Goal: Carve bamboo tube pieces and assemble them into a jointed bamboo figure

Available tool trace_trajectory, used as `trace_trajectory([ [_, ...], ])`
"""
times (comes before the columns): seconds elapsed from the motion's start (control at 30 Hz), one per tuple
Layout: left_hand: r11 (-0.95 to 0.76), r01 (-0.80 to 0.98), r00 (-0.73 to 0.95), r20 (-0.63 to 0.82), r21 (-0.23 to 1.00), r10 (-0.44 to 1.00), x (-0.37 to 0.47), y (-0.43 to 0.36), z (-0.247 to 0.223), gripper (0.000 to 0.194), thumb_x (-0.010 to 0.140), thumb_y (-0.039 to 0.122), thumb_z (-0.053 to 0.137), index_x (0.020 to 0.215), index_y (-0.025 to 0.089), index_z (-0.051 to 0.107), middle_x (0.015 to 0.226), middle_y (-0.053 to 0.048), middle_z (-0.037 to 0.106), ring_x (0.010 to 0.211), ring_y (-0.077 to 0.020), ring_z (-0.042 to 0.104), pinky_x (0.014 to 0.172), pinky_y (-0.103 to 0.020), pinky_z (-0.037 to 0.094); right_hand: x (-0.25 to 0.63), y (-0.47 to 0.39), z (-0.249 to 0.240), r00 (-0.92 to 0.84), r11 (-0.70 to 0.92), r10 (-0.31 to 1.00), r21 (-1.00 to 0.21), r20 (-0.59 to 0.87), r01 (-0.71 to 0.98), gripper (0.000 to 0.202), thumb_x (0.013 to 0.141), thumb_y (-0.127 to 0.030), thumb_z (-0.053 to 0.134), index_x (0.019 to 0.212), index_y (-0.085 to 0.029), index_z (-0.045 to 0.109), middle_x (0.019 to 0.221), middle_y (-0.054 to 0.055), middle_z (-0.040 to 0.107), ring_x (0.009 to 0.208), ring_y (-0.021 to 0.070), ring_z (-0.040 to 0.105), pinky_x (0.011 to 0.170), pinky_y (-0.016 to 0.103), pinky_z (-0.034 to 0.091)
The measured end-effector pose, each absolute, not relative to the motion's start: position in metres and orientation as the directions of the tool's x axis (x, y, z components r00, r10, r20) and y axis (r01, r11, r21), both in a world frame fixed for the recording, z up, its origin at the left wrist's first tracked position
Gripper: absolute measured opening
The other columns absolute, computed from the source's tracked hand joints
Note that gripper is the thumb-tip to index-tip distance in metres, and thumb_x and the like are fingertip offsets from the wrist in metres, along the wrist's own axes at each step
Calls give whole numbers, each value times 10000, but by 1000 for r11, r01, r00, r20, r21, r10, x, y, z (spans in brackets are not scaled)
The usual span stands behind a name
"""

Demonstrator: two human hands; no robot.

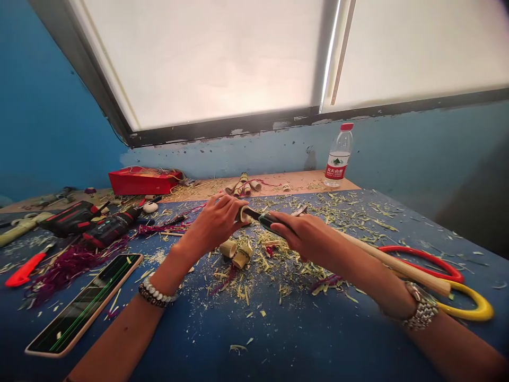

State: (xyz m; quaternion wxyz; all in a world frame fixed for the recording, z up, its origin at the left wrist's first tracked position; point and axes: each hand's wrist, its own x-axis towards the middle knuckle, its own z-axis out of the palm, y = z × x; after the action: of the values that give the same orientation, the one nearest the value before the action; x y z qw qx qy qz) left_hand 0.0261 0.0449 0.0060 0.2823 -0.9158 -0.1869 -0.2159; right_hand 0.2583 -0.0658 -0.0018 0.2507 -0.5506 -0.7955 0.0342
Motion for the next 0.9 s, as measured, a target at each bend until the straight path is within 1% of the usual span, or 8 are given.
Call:
trace_trajectory([
  [0.1, -750, 458, 851, 479, -477, 215, 27, 47, 2, 332, 1013, 335, 514, 1277, 137, 476, 1147, -135, 656, 1101, -291, 580, 1064, -497, 414, 254, -69, 1, -247, 371, 914, -414, 322, 832, 361, 1042, -360, 349, 1124, -186, 655, 662, 20, 661, 417, 119, 473, 536, 309, 328],
  [0.23, -738, 457, 860, 459, -496, 224, 28, 51, -2, 334, 1010, 339, 522, 1283, 158, 463, 1153, -121, 661, 1120, -289, 571, 1098, -495, 379, 250, -71, 4, -238, 349, 931, -486, 275, 801, 326, 1026, -336, 365, 989, -193, 656, 535, -15, 576, 400, 124, 459, 534, 309, 326],
  [0.33, -739, 463, 856, 463, -489, 229, 28, 52, -3, 335, 999, 342, 548, 1273, 164, 473, 1141, -115, 668, 1106, -282, 580, 1101, -486, 380, 249, -71, 4, -231, 340, 936, -512, 265, 789, 334, 1021, -331, 363, 926, -190, 650, 493, -17, 546, 402, 131, 455, 524, 312, 307],
  [0.43, -748, 456, 861, 450, -482, 236, 28, 52, -3, 336, 987, 332, 575, 1263, 160, 490, 1123, -106, 682, 1079, -275, 599, 1078, -486, 401, 252, -70, 3, -232, 345, 933, -499, 275, 795, 353, 1024, -336, 372, 879, -192, 660, 510, -6, 570, 416, 127, 451, 519, 314, 291],
  [0.53, -755, 449, 866, 439, -477, 238, 29, 51, -3, 351, 977, 335, 596, 1267, 166, 496, 1133, -92, 690, 1079, -273, 610, 1068, -495, 411, 256, -68, 0, -248, 383, 907, -425, 340, 820, 345, 1027, -342, 396, 936, -213, 702, 613, 20, 655, 480, 137, 495, 532, 316, 287],
  [0.7, -765, 440, 870, 436, -471, 232, 29, 48, -1, 336, 980, 291, 587, 1287, 178, 508, 1146, -94, 688, 1115, -274, 604, 1084, -512, 405, 261, -65, -6, -228, 358, 871, -243, 436, 902, 329, 1029, -384, 436, 1182, -288, 710, 784, 51, 755, 583, 177, 600, 541, 332, 273],
  [0.8, -777, 418, 877, 431, -470, 211, 28, 49, 1, 340, 978, 272, 589, 1298, 181, 516, 1154, -86, 693, 1120, -262, 603, 1120, -513, 377, 260, -64, -9, -232, 331, 853, -141, 468, 933, 330, 1030, -395, 446, 1211, -292, 701, 790, 57, 762, 574, 183, 608, 533, 338, 247],
  [0.9, -771, 415, 883, 419, -482, 213, 26, 50, 1, 332, 966, 286, 613, 1277, 194, 542, 1127, -63, 709, 1096, -261, 610, 1117, -522, 372, 256, -66, -12, -239, 295, 858, -56, 455, 954, 319, 1037, -396, 446, 1184, -266, 698, 768, 69, 757, 562, 184, 608, 526, 342, 209],
])
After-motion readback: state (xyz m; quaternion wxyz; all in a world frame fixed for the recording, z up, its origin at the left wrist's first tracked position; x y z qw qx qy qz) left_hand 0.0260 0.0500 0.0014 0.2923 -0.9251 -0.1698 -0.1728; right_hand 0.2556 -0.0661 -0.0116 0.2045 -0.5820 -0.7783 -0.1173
